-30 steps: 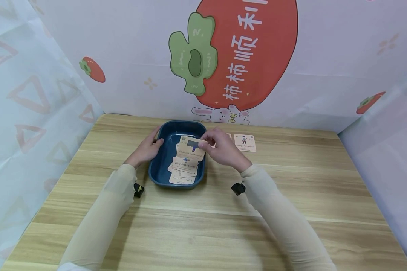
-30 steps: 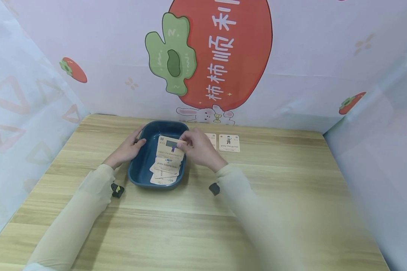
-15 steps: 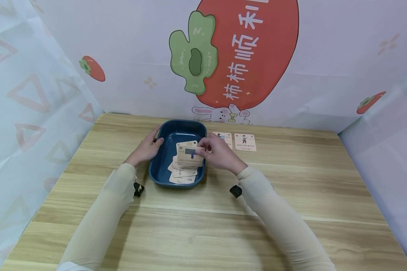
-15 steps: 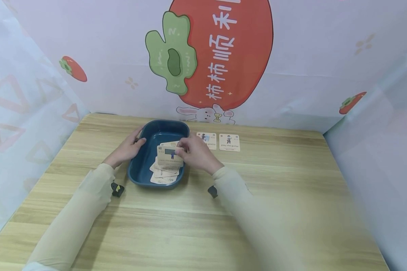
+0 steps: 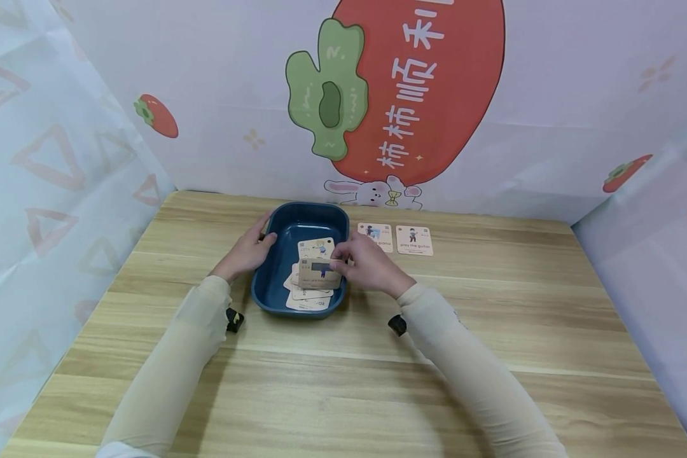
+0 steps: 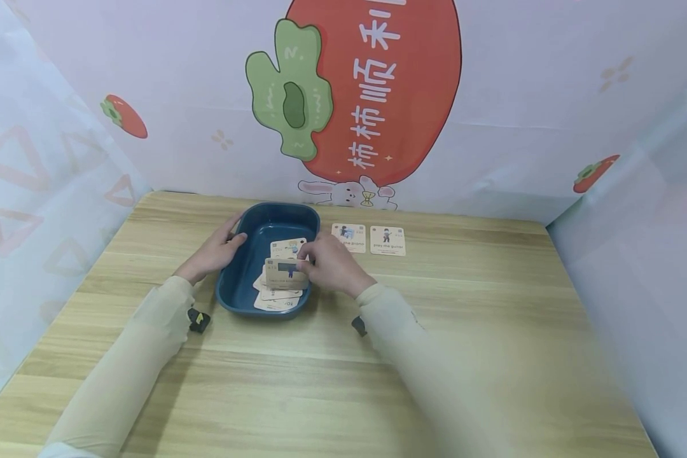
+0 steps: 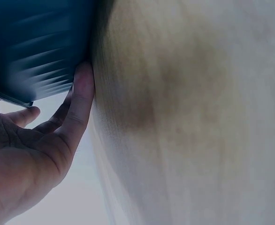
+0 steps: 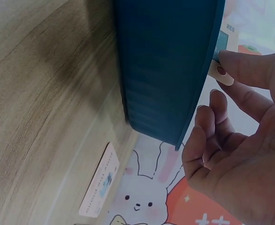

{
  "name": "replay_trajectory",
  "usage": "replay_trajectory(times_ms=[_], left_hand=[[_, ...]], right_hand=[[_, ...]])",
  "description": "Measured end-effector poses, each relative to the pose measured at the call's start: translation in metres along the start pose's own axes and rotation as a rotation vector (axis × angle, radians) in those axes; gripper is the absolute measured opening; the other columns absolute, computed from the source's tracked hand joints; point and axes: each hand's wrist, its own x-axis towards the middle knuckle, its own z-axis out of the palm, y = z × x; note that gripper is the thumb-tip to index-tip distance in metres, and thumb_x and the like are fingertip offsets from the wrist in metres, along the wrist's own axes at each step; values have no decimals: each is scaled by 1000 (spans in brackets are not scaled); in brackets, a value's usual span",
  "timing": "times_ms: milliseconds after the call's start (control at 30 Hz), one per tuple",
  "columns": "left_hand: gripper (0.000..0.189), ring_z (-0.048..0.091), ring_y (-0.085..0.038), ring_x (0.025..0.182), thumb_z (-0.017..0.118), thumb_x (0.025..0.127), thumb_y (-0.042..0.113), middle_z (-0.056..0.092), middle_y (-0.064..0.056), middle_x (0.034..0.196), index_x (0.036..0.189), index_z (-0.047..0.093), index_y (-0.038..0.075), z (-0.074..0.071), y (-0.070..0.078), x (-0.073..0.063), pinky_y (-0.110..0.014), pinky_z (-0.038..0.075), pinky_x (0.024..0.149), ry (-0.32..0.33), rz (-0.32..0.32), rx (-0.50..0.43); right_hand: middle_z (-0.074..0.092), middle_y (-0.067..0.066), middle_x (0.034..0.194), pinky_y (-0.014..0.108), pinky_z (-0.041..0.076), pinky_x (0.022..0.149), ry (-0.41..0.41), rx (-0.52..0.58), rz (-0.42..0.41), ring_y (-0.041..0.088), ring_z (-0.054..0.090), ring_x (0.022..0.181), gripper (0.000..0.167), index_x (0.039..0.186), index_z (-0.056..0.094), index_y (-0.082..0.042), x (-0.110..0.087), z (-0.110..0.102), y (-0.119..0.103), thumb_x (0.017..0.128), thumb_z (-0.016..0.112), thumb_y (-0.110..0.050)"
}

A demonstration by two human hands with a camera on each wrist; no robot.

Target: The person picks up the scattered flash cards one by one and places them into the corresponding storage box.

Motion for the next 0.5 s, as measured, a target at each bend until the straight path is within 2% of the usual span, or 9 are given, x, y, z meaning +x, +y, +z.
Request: replay_trajectory(times_ms=[333, 500], left_hand=[[60, 56, -47, 121, 35, 112, 25, 47, -33, 141, 165, 7, 19, 0, 0, -1, -63, 47, 98, -5, 4, 5], [60, 55, -47, 122, 35, 112, 25, 47, -32, 142, 165, 8, 20, 0, 0, -1, -63, 46, 99, -1, 4, 0]], right_hand=[[55, 3, 97, 34, 43, 76, -13, -44, 16, 19, 48, 93, 11, 101, 78, -13, 1, 4, -1, 98, 70, -20], [57, 6, 100, 35, 43, 78, -6, -76, 26, 20, 48, 95, 15, 108, 77, -13, 1, 5, -3, 98, 70, -22]])
